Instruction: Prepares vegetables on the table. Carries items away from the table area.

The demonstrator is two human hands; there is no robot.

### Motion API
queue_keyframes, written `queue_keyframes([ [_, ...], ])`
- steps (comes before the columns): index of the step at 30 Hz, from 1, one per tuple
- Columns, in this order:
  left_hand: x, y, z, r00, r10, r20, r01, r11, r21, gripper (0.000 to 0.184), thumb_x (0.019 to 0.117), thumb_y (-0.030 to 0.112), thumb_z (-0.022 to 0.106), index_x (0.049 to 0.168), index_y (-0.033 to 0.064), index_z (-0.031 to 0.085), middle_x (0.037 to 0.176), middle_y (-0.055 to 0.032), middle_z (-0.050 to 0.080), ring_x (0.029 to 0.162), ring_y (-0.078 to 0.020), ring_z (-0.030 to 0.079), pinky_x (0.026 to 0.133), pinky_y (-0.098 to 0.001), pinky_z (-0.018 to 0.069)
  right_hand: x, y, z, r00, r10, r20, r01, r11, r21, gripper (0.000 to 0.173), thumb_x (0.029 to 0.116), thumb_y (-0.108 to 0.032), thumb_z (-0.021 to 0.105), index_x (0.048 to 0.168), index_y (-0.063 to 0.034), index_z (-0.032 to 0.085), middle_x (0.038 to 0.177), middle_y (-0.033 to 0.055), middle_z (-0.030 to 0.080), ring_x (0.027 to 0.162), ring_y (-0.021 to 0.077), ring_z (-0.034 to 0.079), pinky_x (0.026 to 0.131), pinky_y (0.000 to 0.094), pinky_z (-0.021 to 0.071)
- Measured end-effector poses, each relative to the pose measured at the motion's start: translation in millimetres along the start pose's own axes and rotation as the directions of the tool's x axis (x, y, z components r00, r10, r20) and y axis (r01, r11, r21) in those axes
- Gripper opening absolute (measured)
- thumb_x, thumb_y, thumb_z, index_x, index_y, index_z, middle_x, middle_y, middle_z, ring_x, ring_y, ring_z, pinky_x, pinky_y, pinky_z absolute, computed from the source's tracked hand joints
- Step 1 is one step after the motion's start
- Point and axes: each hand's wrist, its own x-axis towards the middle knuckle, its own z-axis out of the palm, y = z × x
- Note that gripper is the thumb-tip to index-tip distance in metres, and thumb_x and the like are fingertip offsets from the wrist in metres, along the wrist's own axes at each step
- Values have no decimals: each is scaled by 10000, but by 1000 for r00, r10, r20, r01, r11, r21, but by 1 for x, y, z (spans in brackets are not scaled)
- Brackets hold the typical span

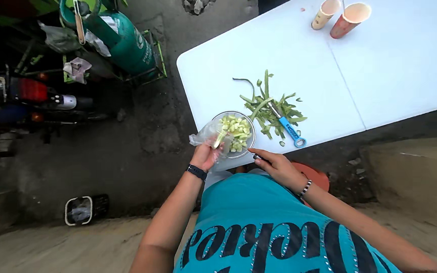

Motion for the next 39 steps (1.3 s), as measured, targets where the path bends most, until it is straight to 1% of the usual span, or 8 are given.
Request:
queue_keyframes([
  [7,0,0,7,1000,20,-5,-20,1000,-16,245,1080,142,434,1264,57,572,1138,-122,685,680,-105,622,600,-230,534,1,1,-1,1000,7,5,-7,1000,-19,434,1092,-412,421,1463,-249,578,987,91,713,831,211,672,807,474,553],
  [10,-3,1,7,1000,5,-5,-5,1000,-20,242,1084,146,437,1270,60,565,1156,-130,689,672,-101,628,588,-219,531,1,-1,0,999,31,10,-31,998,-57,436,1095,-402,416,1470,-244,571,1035,113,725,883,254,689,837,523,546],
  [15,-8,-1,10,1000,-12,18,11,999,38,199,1073,141,471,1214,62,586,1006,-109,689,666,-119,631,591,-236,547,4,-2,2,996,82,26,-79,992,-98,431,1099,-391,423,1476,-237,563,1083,137,728,947,299,699,874,556,537],
  [20,-7,0,9,1000,-11,-6,12,999,33,176,1066,169,492,1179,78,591,894,-73,663,677,-126,633,622,-257,562,4,0,2,998,56,-9,-56,997,-58,439,1098,-393,418,1476,-224,563,1020,132,723,880,277,691,837,535,544],
  [21,-6,1,9,1000,-22,-21,22,999,25,206,1073,187,477,1193,67,594,924,-84,669,686,-133,639,629,-260,565,3,0,1,999,45,-20,-46,998,-46,441,1096,-400,421,1478,-229,563,1006,121,722,856,257,687,823,518,548],
  [24,-7,4,6,999,-49,2,49,999,11,351,1107,240,353,1313,43,557,1191,-146,690,747,-141,661,667,-261,551,1,-1,-1,1000,-2,-7,1,999,-38,442,1093,-414,416,1468,-244,573,1022,100,725,859,227,683,820,497,552],
  [25,-7,5,7,999,-49,13,49,999,12,364,1109,245,341,1323,43,556,1213,-149,686,750,-140,662,670,-261,550,0,-1,-2,1000,-10,2,10,999,-38,441,1092,-418,413,1468,-251,573,1032,97,725,869,224,683,826,498,550],
  [39,-5,0,-1,995,-34,96,32,999,18,270,1084,191,451,1273,65,597,1172,-128,692,671,-88,617,587,-208,518,-4,2,-2,999,-30,39,32,999,-42,434,1092,-417,413,1456,-257,586,1023,90,728,861,214,686,822,486,553],
])
